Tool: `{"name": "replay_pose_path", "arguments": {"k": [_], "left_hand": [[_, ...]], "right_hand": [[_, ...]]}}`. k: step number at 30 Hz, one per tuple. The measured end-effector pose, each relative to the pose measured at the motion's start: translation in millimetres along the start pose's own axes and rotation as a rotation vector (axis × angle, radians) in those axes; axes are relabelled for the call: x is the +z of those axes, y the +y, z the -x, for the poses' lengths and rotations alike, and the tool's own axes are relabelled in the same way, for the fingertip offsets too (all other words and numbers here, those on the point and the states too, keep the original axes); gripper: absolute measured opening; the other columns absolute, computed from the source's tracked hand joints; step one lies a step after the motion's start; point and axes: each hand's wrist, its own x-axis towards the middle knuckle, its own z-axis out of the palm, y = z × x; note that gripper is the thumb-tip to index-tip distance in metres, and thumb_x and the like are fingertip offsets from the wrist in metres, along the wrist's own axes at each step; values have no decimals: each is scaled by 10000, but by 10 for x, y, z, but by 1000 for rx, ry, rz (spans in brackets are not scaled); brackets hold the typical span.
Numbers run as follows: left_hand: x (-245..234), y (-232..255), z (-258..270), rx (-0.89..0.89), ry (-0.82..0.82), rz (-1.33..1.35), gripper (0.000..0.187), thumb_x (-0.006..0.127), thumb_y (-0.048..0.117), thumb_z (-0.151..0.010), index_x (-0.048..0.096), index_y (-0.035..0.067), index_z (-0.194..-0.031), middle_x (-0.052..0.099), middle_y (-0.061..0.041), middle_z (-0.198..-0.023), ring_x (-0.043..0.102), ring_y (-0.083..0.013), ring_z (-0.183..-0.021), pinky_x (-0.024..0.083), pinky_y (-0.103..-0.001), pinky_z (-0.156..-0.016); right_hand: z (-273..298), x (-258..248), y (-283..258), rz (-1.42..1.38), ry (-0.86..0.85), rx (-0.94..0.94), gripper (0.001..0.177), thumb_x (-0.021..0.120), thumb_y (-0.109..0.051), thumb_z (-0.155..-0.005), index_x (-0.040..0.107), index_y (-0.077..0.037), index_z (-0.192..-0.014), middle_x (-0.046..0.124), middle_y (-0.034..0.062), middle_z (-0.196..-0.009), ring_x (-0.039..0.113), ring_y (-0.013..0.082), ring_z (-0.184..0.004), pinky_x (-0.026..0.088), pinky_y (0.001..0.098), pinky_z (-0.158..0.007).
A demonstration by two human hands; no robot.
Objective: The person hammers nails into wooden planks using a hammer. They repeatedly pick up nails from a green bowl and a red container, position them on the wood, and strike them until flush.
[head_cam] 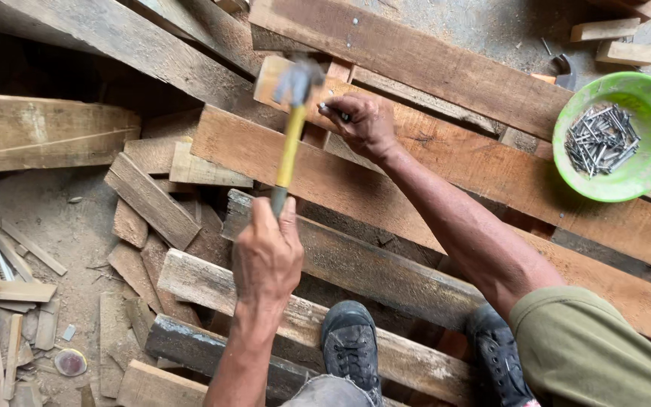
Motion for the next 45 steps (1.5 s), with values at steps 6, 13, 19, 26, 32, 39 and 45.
{"name": "replay_pose_path", "arguments": {"k": [6,13,19,26,32,39,45], "left_hand": [[252,-209,17,465,690,223,283,675,294,-1012,694,12,-1026,555,-48,-717,593,-278,-509,537,-341,-526],[62,-57,-99,105,-17,79,306,395,284,-1229,497,18,-1117,525,41,-585,459,-90,-328,393,-266,-177],[-252,400,-74,755,683,274,637,455,36,-1244,139,215,-1767,571,-181,-887,543,-257,-652,513,-388,-578],[380,-188,-99,68,-86,-13,303,459,349,-1229,490,77,-1098,495,58,-592,437,-93,-358,382,-264,-232],[-309,535,-38,448,503,202,285,427,249,-1195,537,-1,-1110,511,-23,-728,490,-139,-478,452,-306,-384],[527,-328,-49,73,-159,-67,256,480,306,-1230,465,75,-1120,490,66,-591,444,-102,-361,399,-278,-249],[-216,370,114,444,274,141,355,435,280,-1201,592,-24,-1110,476,20,-620,401,-86,-372,362,-268,-250]], "right_hand": [[90,71,616,-289,-1,299,218,717,-345,-986,802,-165,-1074,760,121,-897,738,259,-850,574,435,-830],[-70,-133,191,-727,211,554,260,549,-222,-1081,462,-199,-838,468,-37,-671,375,72,-545,281,255,-493],[-36,-61,276,-652,242,406,246,552,-283,-1168,512,-199,-939,457,-90,-825,376,33,-750,358,244,-685],[58,-204,252,-707,249,518,333,528,-450,-1139,598,-178,-961,510,-55,-715,432,62,-549,367,241,-448],[34,-248,218,-805,304,642,327,566,-431,-1121,634,-172,-933,564,-64,-694,469,48,-498,432,225,-406],[77,-376,247,-930,342,787,247,602,-357,-1126,657,-193,-951,490,-81,-732,322,16,-491,252,206,-373],[266,-432,311,-852,448,722,308,697,-346,-1080,726,-138,-855,339,-86,-487,244,29,-388,156,262,-355]]}}
